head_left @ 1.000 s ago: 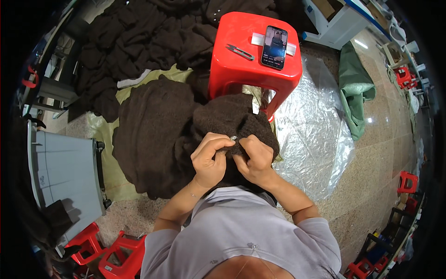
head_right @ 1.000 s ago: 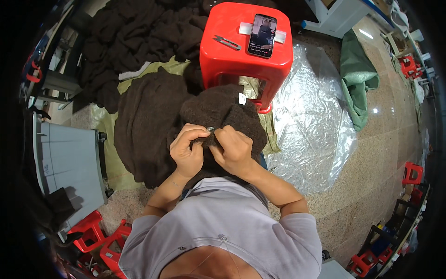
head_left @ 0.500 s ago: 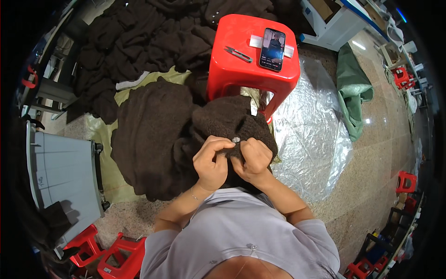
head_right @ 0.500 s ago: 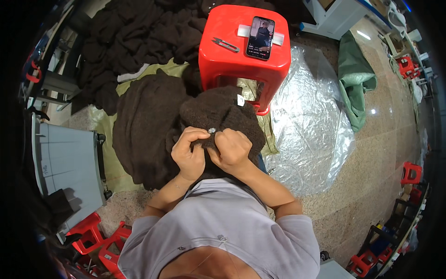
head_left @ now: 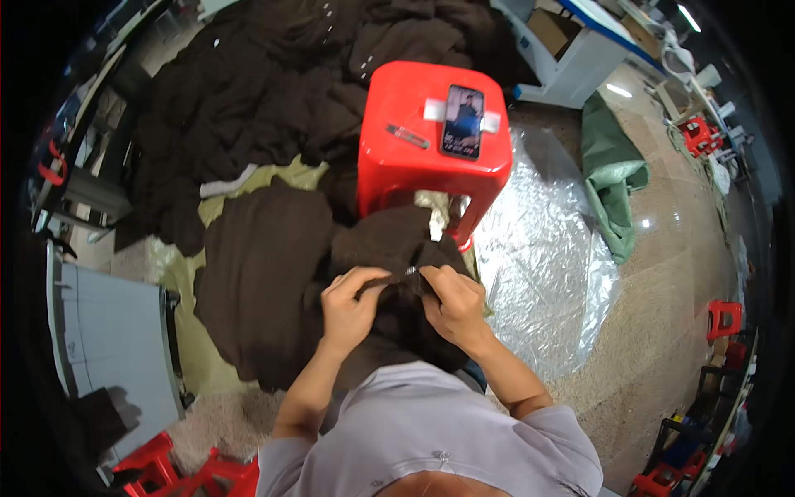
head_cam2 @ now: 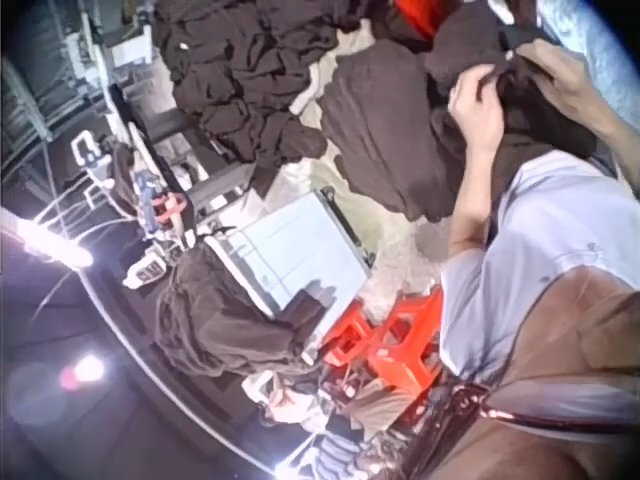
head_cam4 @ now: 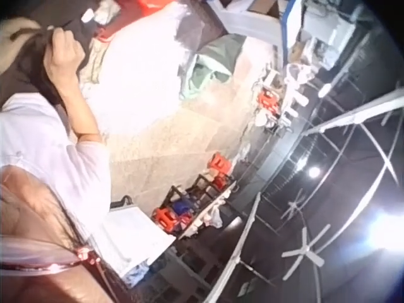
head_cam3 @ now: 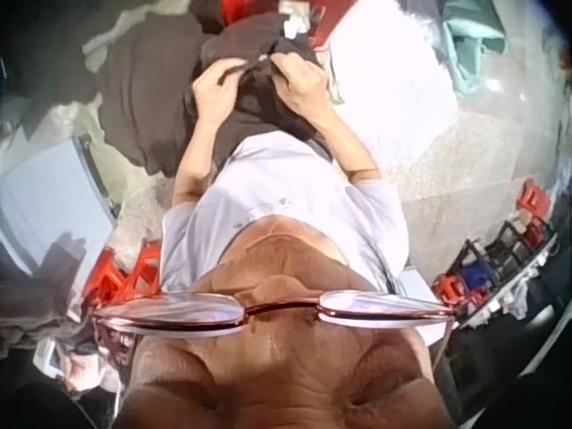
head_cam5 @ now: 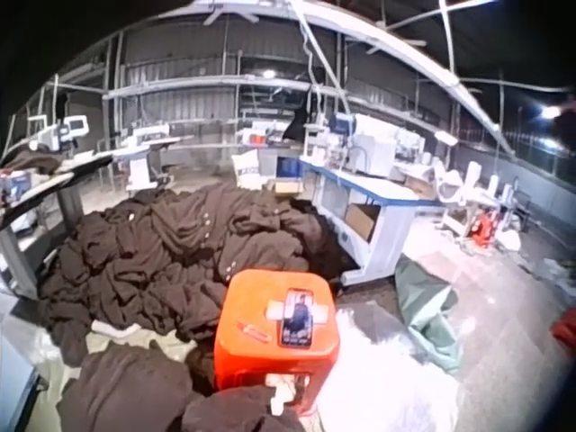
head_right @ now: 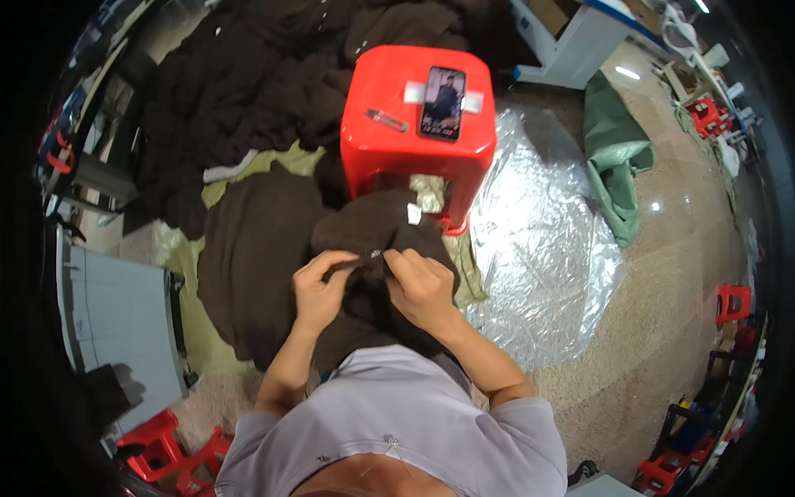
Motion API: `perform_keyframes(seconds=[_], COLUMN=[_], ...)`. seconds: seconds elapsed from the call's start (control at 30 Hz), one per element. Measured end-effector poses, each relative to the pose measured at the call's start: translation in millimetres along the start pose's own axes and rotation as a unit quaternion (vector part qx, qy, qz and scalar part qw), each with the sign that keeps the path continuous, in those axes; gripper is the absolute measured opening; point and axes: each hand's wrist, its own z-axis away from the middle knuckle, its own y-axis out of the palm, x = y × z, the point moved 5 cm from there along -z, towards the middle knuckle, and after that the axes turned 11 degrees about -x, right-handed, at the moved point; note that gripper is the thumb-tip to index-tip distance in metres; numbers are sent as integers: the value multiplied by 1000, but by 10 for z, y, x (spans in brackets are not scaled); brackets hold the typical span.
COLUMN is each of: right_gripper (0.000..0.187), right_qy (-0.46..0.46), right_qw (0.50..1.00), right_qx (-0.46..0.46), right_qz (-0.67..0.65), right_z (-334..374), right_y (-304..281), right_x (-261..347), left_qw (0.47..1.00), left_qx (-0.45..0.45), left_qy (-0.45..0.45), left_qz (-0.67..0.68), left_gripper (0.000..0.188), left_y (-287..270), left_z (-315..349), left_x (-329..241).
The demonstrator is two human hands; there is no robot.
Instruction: Inspect and organize pieces of brown fabric in a factory setting.
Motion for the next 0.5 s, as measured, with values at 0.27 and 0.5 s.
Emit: perform_keyframes(seconds=[0.27,0.5], right_gripper=[26,42], right_qy=[250,325], right_qw=[926,900], right_qx=[190,55], right_qz=[-208,-287], right_z=[-134,-317], right_y=[-468,-918], right_x=[-346,-248], left_qw=[998,995], left_qx=[20,53], left_qy=[-49,11], left_qz=[26,-86], left_gripper=[18,19], left_y=[-1033,-1034], left_z=[-191,-306], left_x=[-303,-924])
